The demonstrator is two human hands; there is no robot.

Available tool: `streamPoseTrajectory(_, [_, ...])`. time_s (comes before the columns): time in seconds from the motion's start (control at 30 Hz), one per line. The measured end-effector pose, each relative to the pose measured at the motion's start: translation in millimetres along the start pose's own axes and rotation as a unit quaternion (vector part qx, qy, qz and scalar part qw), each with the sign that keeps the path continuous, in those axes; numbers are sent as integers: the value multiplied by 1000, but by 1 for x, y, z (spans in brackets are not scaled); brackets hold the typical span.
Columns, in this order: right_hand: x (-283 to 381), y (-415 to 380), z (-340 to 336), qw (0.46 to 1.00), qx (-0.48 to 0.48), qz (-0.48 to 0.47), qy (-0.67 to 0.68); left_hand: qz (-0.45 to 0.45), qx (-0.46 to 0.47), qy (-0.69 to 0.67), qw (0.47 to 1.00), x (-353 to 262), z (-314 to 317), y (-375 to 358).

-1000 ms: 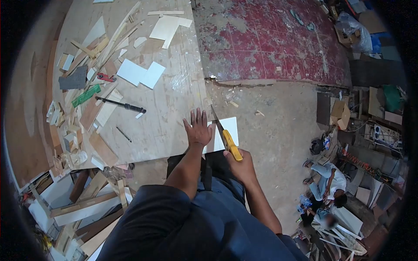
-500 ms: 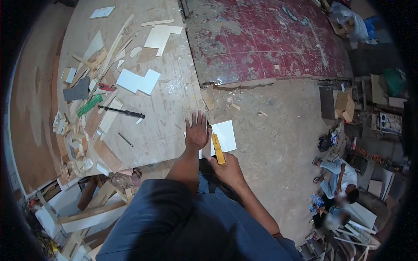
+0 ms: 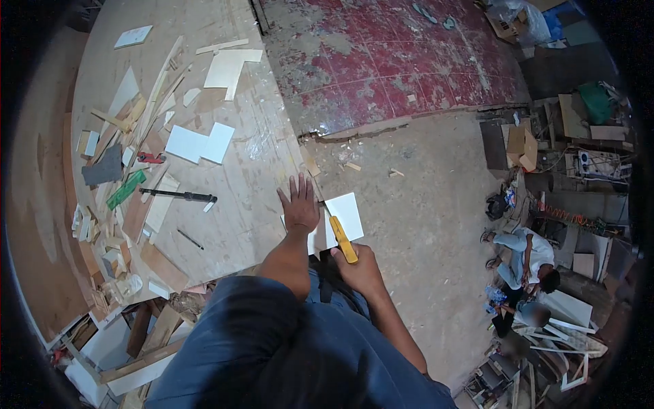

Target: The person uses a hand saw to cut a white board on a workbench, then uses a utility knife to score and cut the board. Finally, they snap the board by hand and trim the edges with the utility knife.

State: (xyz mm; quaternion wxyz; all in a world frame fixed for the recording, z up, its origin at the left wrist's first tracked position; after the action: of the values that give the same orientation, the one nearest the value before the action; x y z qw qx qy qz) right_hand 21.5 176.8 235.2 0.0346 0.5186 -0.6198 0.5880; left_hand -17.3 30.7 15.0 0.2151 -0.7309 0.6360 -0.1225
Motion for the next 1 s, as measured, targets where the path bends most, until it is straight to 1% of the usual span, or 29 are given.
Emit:
streamPoseTrajectory(0.07, [-5, 2, -1, 1000, 1, -2, -3, -4, 6, -12, 1000, -2, 5, -4])
streamPoseTrajectory(0.13, [-2, 8, -2, 1000, 2, -15, -2, -10, 35, -16, 999, 0, 0, -1])
streamPoseTrajectory(0.2, [-6, 6, -1, 1000, 17, 15, 3, -14, 33, -11, 999, -1, 3, 1])
streamPoseTrajectory(0.3, [21, -27, -10, 1000, -5, 19, -14, -20, 36, -10, 999, -2, 1, 2])
streamPoseTrajectory(0.33, [25, -38, -11, 1000, -5, 19, -7, -24, 46, -19, 998, -2, 1, 1])
streamPoseTrajectory(0.4, [23, -55, -13, 998, -9, 47, -28, -25, 55, -8, 998, -4, 1, 0])
streamPoseTrajectory(0.43, [19, -51, -11, 999, -30, 31, -18, -30, 59, -2, 998, -4, 0, 2])
streamPoseTrajectory(0.47, [8, -30, -4, 999, -28, 32, -12, -29, 62, 4, 998, -4, 0, 5])
streamPoseTrajectory(0.53, [-16, 14, 6, 994, -94, 46, 11, -33, 51, 12, 998, -5, 0, 1])
streamPoseTrajectory(0.57, [-21, 20, 7, 994, -99, 49, 18, -33, 51, 25, 998, -5, 1, 1])
streamPoseTrajectory(0.63, [-11, 37, 8, 997, -68, 31, -5, -33, 46, 24, 998, -6, 0, 4])
streamPoseTrajectory(0.67, [-10, 25, 7, 997, -72, 33, 2, -34, 54, 19, 998, -5, 2, 3])
streamPoseTrajectory(0.73, [13, -18, -9, 998, -51, 26, -2, -33, 50, 21, 998, -4, -1, 6])
streamPoseTrajectory(0.77, [18, -25, -12, 998, -30, 32, -36, -35, 47, 19, 998, -5, 1, 1])
streamPoseTrajectory(0.8, [5, -12, -6, 998, -30, 34, -35, -33, 49, 19, 998, -5, 5, 3])
streamPoseTrajectory(0.87, [-31, 25, 16, 998, -16, 65, -1, -37, 22, 35, 998, -4, 15, 6])
streamPoseTrajectory(0.9, [-26, 32, 16, 998, -16, 64, 0, -37, 21, 36, 998, -3, 17, 5])
streamPoseTrajectory(0.97, [-14, 49, 12, 996, -56, 66, -26, -36, 32, 37, 998, -2, 20, 9])
streamPoseTrajectory(1.0, [-14, 32, 11, 996, -57, 72, -19, -31, 37, 42, 998, -2, 16, 1])
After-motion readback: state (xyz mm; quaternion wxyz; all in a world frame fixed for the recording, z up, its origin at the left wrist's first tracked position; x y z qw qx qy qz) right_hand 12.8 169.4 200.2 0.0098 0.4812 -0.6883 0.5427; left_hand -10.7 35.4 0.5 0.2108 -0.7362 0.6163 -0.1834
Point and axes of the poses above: each hand's wrist, its own y-axis towards the middle knuckle, its own z-axis out of the palm, x = y × z, the point moved 5 cm from there along y, towards the middle knuckle, and after that the axes turned 7 degrees about x, right-handed, at the moved point
